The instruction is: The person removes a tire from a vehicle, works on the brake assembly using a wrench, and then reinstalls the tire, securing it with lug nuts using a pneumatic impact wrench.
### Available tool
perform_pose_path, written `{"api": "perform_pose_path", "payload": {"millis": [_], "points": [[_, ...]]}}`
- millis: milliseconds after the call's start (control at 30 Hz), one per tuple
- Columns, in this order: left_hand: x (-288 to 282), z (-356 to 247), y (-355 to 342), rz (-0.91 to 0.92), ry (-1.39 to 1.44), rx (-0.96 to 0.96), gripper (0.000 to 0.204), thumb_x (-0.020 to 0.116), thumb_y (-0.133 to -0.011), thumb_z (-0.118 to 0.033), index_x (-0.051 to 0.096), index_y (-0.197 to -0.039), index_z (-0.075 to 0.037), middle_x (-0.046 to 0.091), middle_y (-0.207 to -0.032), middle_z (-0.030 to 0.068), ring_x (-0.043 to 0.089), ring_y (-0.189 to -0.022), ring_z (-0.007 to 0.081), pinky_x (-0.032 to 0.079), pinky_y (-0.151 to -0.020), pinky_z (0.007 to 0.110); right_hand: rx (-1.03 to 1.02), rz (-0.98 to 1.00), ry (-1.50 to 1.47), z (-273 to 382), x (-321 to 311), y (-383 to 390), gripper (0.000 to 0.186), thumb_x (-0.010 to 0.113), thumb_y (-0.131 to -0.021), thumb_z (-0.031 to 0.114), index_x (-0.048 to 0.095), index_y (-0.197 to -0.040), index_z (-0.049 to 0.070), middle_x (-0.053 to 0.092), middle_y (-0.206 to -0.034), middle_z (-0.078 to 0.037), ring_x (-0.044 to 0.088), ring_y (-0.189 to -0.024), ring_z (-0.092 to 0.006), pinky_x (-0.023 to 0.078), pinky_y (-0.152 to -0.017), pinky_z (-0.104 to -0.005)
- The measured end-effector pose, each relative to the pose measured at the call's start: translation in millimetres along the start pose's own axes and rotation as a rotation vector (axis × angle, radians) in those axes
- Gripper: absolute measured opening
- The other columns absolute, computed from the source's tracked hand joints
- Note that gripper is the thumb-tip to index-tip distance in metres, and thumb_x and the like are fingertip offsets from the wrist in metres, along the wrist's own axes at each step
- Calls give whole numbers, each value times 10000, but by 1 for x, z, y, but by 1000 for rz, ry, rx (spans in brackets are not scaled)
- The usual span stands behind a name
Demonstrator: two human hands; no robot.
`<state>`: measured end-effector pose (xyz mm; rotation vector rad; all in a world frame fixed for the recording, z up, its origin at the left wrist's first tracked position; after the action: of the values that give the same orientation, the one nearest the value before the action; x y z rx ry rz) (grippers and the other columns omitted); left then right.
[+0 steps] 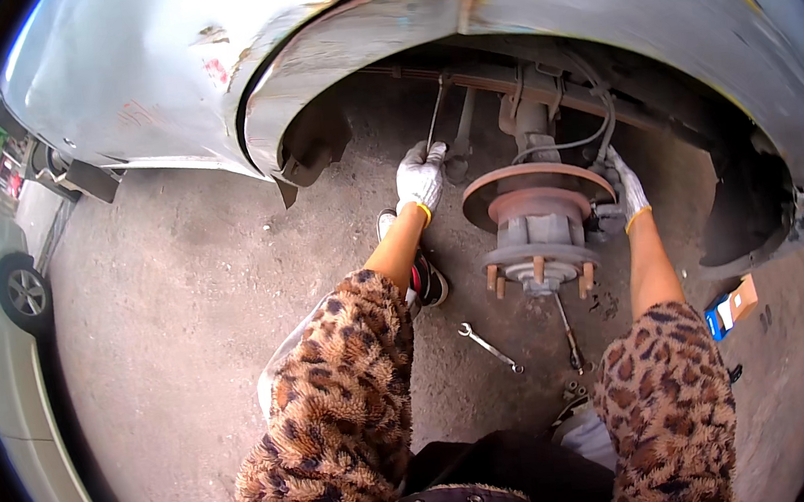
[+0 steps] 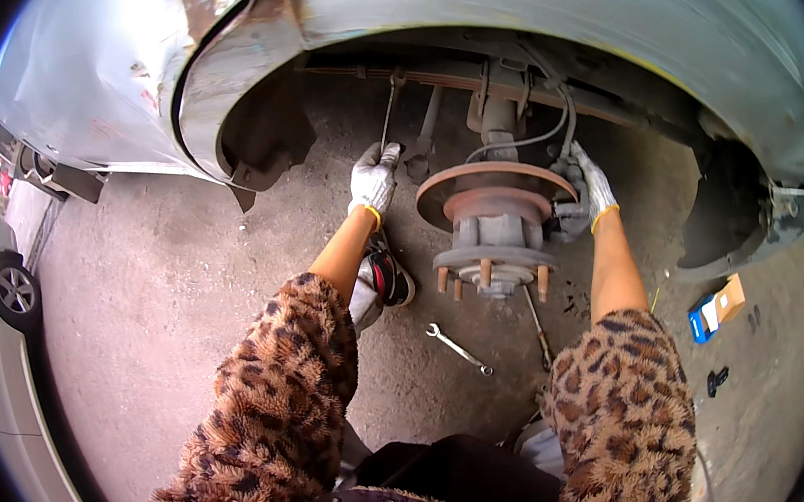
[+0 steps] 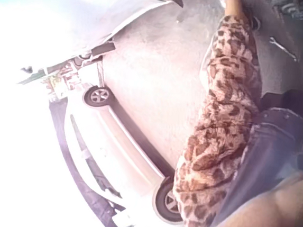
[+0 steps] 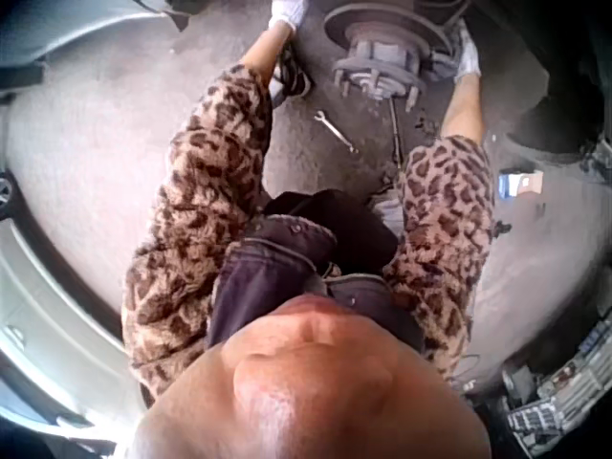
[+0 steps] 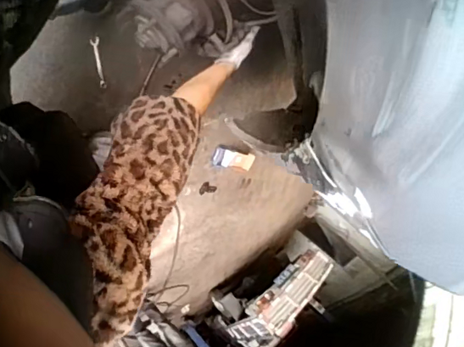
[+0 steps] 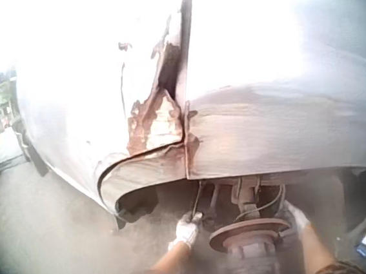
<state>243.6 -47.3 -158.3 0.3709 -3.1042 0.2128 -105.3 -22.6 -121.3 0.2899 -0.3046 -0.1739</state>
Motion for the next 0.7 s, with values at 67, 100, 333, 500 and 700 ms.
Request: {"api": "perform_pose_path", "payload": {"millis": [67,100,333,500,700], "points": [[13,13,-24,-22,-192,128,315,587,-864,-311,638,-989,-25,619,-924,169,588,-872,326,451,-770,369,48,95,-129,0,3,-3,368,538,-890,419,671,-932,79,678,-775,-68,645,-668,-195,550,-615,-322],[22,18,-31,-9,-274,73,330,576,-863,-329,639,-983,-28,607,-972,186,573,-912,368,447,-780,390,160,78,-161,-2,2,-4,358,537,-891,412,670,-934,82,683,-793,-78,650,-674,-210,558,-629,-341],[57,18,-35,-42,-831,256,271,537,-856,-351,624,-889,-97,596,-943,143,597,-841,347,474,-709,450,141,185,-325,-22,-13,-10,377,496,-897,429,641,-1003,98,673,-914,-84,640,-780,-249,543,-717,-388],[63,26,-39,-75,-1032,408,149,563,-808,-259,603,-835,-119,578,-862,97,603,-775,288,490,-623,424,6,14,-288,-31,-24,-20,315,414,-916,361,621,-950,125,648,-826,-65,606,-721,-227,517,-699,-358],[65,42,-46,-176,-835,466,134,586,-793,-233,589,-823,-102,570,-868,104,578,-822,304,488,-676,423,99,-67,-182,-27,-21,-6,378,380,-919,394,623,-956,108,661,-870,-82,616,-741,-233,516,-685,-359]]}}
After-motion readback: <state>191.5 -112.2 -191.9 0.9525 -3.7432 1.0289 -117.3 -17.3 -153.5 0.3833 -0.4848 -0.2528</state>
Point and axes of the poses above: each hand's wrist, its own y-axis away from the middle knuckle, its own x-axis out of the palm, z = x × y, the point moved 1 cm from there along -y, towards the middle knuckle
